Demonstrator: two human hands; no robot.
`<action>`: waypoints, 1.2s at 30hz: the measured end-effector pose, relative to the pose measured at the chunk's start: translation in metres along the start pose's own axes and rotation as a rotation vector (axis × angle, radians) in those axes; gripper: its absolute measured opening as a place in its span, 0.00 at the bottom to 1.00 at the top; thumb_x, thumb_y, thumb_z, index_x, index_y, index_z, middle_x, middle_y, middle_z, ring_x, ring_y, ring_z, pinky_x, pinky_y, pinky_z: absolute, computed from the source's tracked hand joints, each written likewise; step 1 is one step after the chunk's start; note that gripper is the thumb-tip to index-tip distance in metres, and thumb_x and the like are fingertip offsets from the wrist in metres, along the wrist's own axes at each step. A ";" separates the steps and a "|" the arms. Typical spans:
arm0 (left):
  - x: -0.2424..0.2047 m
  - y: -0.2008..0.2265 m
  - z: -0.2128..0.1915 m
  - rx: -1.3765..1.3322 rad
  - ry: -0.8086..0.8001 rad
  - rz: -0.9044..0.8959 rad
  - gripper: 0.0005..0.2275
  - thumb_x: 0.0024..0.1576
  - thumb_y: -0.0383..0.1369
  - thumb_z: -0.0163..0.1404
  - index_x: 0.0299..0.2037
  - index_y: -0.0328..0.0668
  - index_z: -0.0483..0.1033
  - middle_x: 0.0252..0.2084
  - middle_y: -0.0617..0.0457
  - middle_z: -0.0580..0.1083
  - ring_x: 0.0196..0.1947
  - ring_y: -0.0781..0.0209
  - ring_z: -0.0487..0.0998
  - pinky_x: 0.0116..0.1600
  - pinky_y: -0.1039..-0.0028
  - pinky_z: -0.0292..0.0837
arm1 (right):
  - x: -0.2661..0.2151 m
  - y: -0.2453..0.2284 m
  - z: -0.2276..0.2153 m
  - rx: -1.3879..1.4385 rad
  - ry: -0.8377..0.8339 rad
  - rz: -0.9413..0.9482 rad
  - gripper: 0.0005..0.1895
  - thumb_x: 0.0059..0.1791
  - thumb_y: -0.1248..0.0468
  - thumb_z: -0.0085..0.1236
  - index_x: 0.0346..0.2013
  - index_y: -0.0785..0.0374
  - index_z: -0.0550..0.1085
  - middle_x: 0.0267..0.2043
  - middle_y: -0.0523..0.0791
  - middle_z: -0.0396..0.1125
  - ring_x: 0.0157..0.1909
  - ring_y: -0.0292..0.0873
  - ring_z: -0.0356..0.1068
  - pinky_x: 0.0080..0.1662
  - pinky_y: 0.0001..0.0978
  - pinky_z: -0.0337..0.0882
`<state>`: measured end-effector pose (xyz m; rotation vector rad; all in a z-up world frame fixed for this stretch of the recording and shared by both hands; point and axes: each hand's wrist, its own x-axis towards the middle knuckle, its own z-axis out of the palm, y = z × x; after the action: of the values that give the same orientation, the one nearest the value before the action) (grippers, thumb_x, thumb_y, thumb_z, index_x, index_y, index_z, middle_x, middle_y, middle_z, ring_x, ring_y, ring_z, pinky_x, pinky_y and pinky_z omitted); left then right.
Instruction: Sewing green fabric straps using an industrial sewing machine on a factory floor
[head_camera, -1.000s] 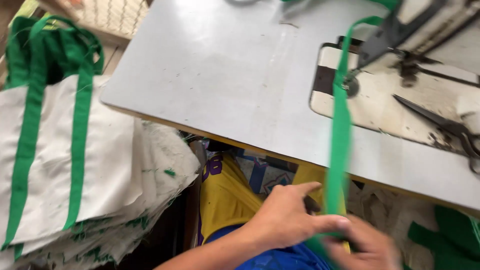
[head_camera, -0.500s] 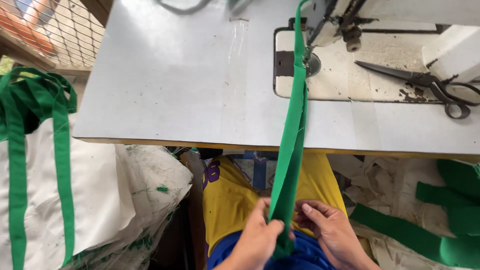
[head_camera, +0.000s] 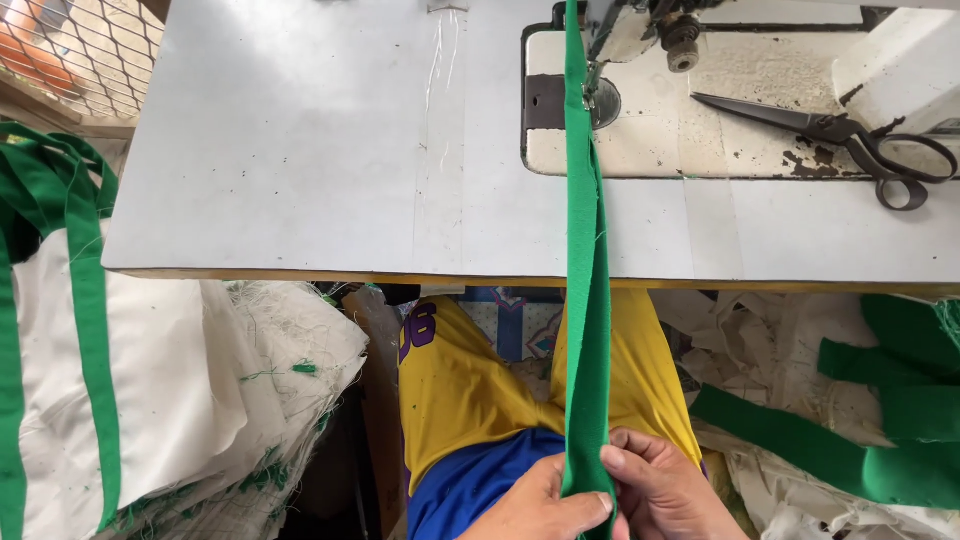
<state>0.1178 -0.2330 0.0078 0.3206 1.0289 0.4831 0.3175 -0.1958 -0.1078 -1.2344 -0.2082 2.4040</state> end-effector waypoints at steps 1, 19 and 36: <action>0.007 -0.008 -0.003 0.009 0.009 0.126 0.08 0.58 0.31 0.47 0.47 0.45 0.74 0.29 0.62 0.71 0.27 0.77 0.70 0.37 0.85 0.65 | 0.002 0.003 0.001 -0.023 0.082 -0.069 0.09 0.45 0.69 0.66 0.31 0.68 0.73 0.26 0.53 0.70 0.27 0.51 0.72 0.33 0.40 0.71; 0.036 -0.030 -0.015 -0.204 0.649 0.374 0.12 0.48 0.22 0.72 0.26 0.34 0.77 0.20 0.50 0.75 0.18 0.66 0.72 0.24 0.76 0.71 | -0.006 0.010 0.025 -0.448 0.476 -0.259 0.10 0.42 0.73 0.75 0.26 0.79 0.80 0.20 0.56 0.69 0.23 0.48 0.63 0.29 0.38 0.63; 0.000 -0.015 -0.012 0.762 0.692 1.009 0.06 0.58 0.31 0.55 0.29 0.44 0.77 0.23 0.57 0.74 0.22 0.62 0.73 0.27 0.71 0.67 | -0.040 0.002 0.100 -1.168 0.515 -1.188 0.09 0.42 0.61 0.63 0.18 0.59 0.78 0.16 0.42 0.72 0.18 0.34 0.69 0.25 0.23 0.66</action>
<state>0.1108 -0.2454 -0.0050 1.4650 1.6809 1.1429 0.2578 -0.2090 -0.0193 -1.4123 -1.7285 0.7838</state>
